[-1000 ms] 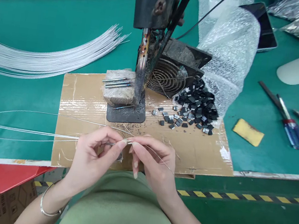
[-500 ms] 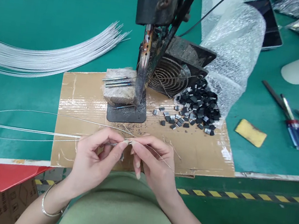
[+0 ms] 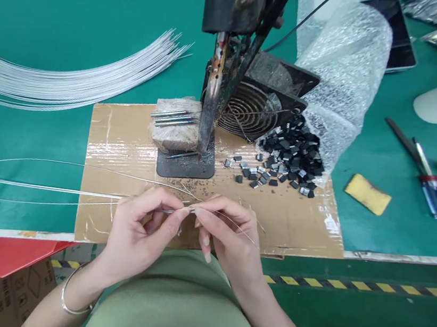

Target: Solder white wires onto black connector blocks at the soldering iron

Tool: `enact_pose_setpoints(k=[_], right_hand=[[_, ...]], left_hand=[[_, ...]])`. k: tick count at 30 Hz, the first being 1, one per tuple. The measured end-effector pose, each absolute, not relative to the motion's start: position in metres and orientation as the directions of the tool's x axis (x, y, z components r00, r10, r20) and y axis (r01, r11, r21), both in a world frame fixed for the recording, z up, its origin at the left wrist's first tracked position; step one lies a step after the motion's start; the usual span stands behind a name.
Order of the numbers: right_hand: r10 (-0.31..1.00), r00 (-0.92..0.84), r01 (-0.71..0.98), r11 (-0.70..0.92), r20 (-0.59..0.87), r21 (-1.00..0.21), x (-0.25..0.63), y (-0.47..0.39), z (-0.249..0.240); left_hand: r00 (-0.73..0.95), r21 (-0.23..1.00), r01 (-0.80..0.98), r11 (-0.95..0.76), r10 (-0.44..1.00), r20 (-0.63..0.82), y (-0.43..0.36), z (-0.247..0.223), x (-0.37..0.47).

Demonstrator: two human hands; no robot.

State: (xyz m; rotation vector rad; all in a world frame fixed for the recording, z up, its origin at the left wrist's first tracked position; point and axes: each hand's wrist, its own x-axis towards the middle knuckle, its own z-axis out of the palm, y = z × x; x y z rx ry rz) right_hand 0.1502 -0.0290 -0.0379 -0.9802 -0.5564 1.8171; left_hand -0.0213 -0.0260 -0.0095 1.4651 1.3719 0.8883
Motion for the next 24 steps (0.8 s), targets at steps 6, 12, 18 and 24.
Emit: enact_pose_setpoints(k=[6, 12, 18, 24], right_hand=[[0.840, -0.309, -0.490, -0.542, -0.445, -0.683, 0.160, -0.022, -0.035], [0.837, -0.330, -0.500, -0.547, -0.436, -0.671, 0.160, -0.022, -0.036], [0.837, -0.299, -0.538, -0.544, -0.458, -0.644, 0.153, -0.027, -0.038], [0.851, -0.273, -0.561, -0.520, -0.448, -0.644, 0.151, -0.025, -0.035]], left_hand=[[0.168, 0.941, 0.332, 0.063, 0.978, -0.124, -0.026, -0.007, -0.025], [0.138, 0.951, 0.296, 0.091, 0.981, -0.137, -0.027, -0.008, -0.025], [0.089, 0.945, 0.321, 0.053, 0.992, -0.086, -0.030, -0.011, -0.021], [0.072, 0.933, 0.359, -0.008, 0.997, -0.020, -0.032, -0.014, -0.020]])
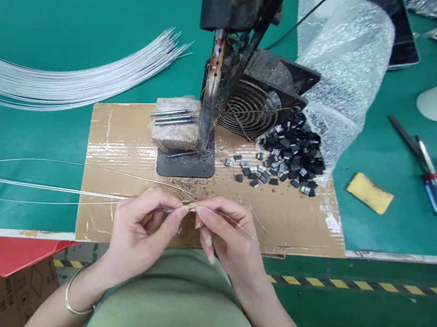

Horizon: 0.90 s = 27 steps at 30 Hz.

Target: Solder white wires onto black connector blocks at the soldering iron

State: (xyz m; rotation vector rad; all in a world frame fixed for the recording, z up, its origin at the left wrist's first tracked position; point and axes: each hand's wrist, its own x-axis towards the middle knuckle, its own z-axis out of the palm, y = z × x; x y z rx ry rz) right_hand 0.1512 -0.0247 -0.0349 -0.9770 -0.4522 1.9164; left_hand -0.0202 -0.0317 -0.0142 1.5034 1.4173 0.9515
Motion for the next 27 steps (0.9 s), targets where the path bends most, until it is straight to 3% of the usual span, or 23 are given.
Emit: enact_pose_setpoints(k=[18, 22, 27], right_hand=[[0.872, -0.196, -0.662, -0.456, -0.449, -0.596, 0.137, -0.029, -0.036], [0.879, -0.186, -0.625, -0.451, -0.440, -0.637, 0.139, -0.030, -0.038], [0.929, -0.180, -0.476, -0.371, -0.325, -0.798, 0.153, -0.025, -0.039]], left_hand=[[-0.042, 0.950, 0.311, 0.033, 0.999, -0.021, -0.036, -0.019, -0.009], [-0.059, 0.962, 0.263, 0.072, 0.997, -0.058, -0.033, -0.016, -0.007], [-0.028, 0.973, 0.185, 0.139, 0.990, -0.137, -0.029, -0.011, -0.008]])
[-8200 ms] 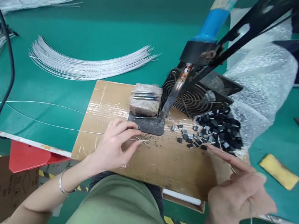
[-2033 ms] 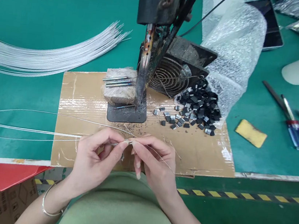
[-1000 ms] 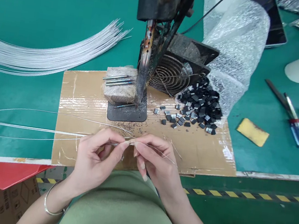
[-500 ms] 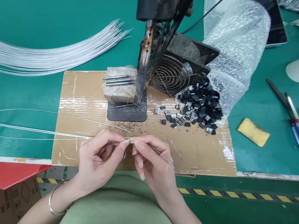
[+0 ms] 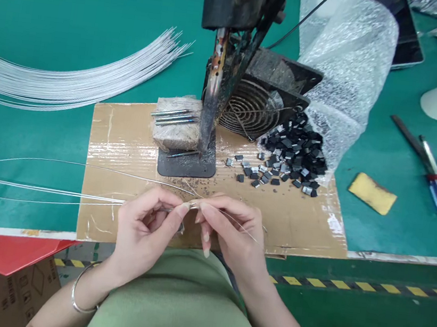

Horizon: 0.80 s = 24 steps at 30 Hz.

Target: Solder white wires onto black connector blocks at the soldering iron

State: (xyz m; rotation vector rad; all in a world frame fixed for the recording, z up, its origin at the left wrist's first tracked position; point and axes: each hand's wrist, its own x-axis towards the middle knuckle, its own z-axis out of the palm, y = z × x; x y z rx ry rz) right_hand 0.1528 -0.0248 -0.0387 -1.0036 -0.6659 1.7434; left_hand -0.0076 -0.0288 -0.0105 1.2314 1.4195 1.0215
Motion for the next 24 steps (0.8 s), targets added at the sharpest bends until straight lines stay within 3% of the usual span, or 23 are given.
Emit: enact_pose_setpoints(k=[4, 12, 18, 24], right_hand=[[0.952, -0.169, -0.337, -0.300, -0.257, -0.892, 0.163, -0.016, -0.031], [0.946, -0.224, -0.210, -0.284, -0.237, -0.936, 0.172, -0.010, -0.023], [0.947, -0.226, -0.239, -0.281, -0.228, -0.930, 0.175, -0.008, -0.026], [0.966, -0.094, -0.315, -0.257, -0.239, -0.914, 0.170, -0.015, -0.035]], left_hand=[[0.014, 0.972, 0.149, 0.180, 0.983, -0.184, -0.029, -0.010, -0.011], [0.049, 0.959, 0.158, 0.234, 0.968, -0.245, -0.033, -0.011, -0.015], [0.063, 0.960, 0.127, 0.251, 0.964, -0.260, -0.032, -0.011, -0.014], [0.016, 0.972, 0.107, 0.211, 0.977, -0.214, -0.030, -0.010, -0.012]])
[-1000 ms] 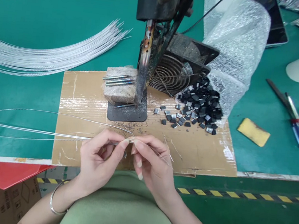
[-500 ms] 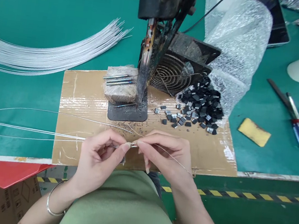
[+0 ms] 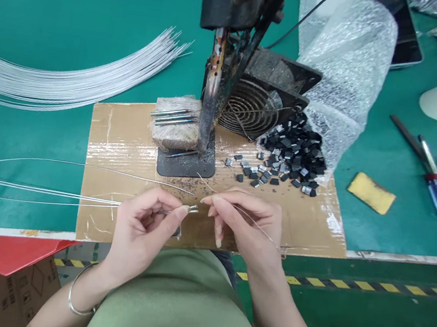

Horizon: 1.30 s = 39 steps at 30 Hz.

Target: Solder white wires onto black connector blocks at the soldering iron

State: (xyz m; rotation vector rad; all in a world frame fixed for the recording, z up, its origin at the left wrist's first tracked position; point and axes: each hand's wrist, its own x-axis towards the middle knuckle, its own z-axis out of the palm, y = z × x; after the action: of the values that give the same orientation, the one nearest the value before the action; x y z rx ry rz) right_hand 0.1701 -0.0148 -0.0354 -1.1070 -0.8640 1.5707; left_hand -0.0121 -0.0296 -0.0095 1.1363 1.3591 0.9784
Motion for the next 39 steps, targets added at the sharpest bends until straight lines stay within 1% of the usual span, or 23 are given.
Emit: enact_pose_setpoints(k=[7, 12, 26, 34, 39], right_hand=[[0.934, -0.187, -0.472, -0.357, -0.304, -0.806, 0.152, -0.027, -0.036], [0.933, -0.187, -0.531, -0.359, -0.308, -0.767, 0.146, -0.028, -0.035], [0.938, -0.164, -0.535, -0.344, -0.304, -0.772, 0.144, -0.031, -0.039], [0.928, -0.178, -0.525, -0.370, -0.327, -0.766, 0.146, -0.033, -0.041], [0.911, -0.215, -0.543, -0.410, -0.351, -0.733, 0.149, -0.032, -0.039]], left_hand=[[-0.048, 0.979, 0.176, 0.107, 0.994, -0.100, -0.028, -0.008, -0.009], [-0.067, 0.967, 0.245, 0.074, 0.996, -0.059, -0.031, -0.009, -0.011], [-0.035, 0.955, 0.297, 0.009, 0.999, 0.002, -0.034, -0.012, -0.012], [-0.021, 0.942, 0.334, -0.024, 0.999, 0.033, -0.036, -0.015, -0.012], [-0.002, 0.930, 0.365, -0.038, 0.999, 0.041, -0.038, -0.018, -0.014]])
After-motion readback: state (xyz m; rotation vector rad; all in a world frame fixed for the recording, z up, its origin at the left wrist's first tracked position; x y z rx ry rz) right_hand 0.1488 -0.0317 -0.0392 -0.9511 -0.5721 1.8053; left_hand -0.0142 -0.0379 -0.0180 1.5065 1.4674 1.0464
